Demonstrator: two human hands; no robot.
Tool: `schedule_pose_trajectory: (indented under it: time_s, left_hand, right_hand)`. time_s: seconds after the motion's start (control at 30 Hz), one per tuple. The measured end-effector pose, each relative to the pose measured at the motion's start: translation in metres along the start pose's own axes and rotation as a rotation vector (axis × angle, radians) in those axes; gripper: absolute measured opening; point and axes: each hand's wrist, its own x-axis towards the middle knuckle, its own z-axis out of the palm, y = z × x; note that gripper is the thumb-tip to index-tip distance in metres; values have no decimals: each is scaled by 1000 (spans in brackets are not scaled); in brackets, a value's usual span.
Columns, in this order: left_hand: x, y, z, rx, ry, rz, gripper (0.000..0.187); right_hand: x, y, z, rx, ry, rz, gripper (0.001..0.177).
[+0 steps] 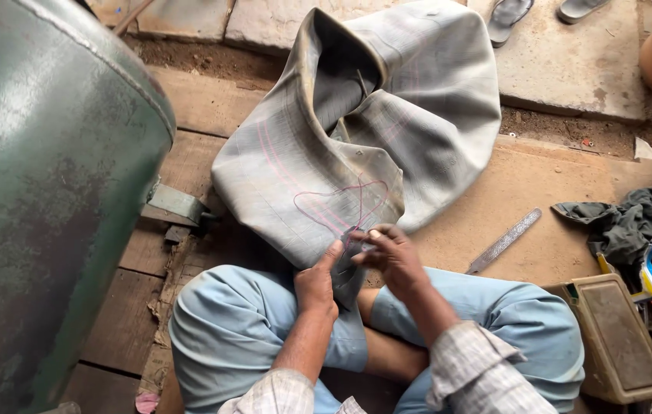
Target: The person sits cross-legged on the ground and hand-stitches a dark rubber patch onto a large tire inner tube marked with pink chalk lines, using a needle and thread, repeatedly pulling stitches through the patch and tube.
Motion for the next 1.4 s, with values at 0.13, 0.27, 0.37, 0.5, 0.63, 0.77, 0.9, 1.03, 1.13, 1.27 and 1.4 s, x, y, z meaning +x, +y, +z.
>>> schedule_pose_trajectory:
  time_s: [0.13,0.27,0.37,0.5,0.63,0.77,0.9,1.03,1.13,1.27,1.4]
  left_hand:
    - [13,-9,12,21,169,-67,49]
    - [20,-16,18,187,305,53,46]
    - [32,-25,12,252,343,88,44]
    - [32,-25,9,221,348,74,44]
    - [22,-17,10,220,354,38,45]
    - [12,-10,-3,134,247,83,68]
    - [-26,16,-14,499,216,198,98]
    - [-37,37,-16,983,164,1029,92]
    - [-16,57,-4,1240,17,1157,49]
    - [12,77,16,1629,-262,1164,46]
    - [26,76,25,1834,-550,1018,38]
  right_hand:
    - [-8,7,9,220,-68,191,15]
    - [-14,26,-20,38,-84,125,19]
    - [-28,13,-41,-256,-131,104,25]
    - [-75,-58,-35,-1065,-140,-76,37]
    - [-105,-103,-42,-1361,13,225,41]
    - [-126,-137,-66,-1638,216,346,49]
    - [-150,-168,-90,-1655,371,457,53]
    - [-163,-163,-108,-1584,386,402,54]
    - [-163,-157,-105,-1566,386,416,58]
    - [-161,-143,-109,-1538,430,367,57]
    - [-164,-138,-109,-1564,442,333,56]
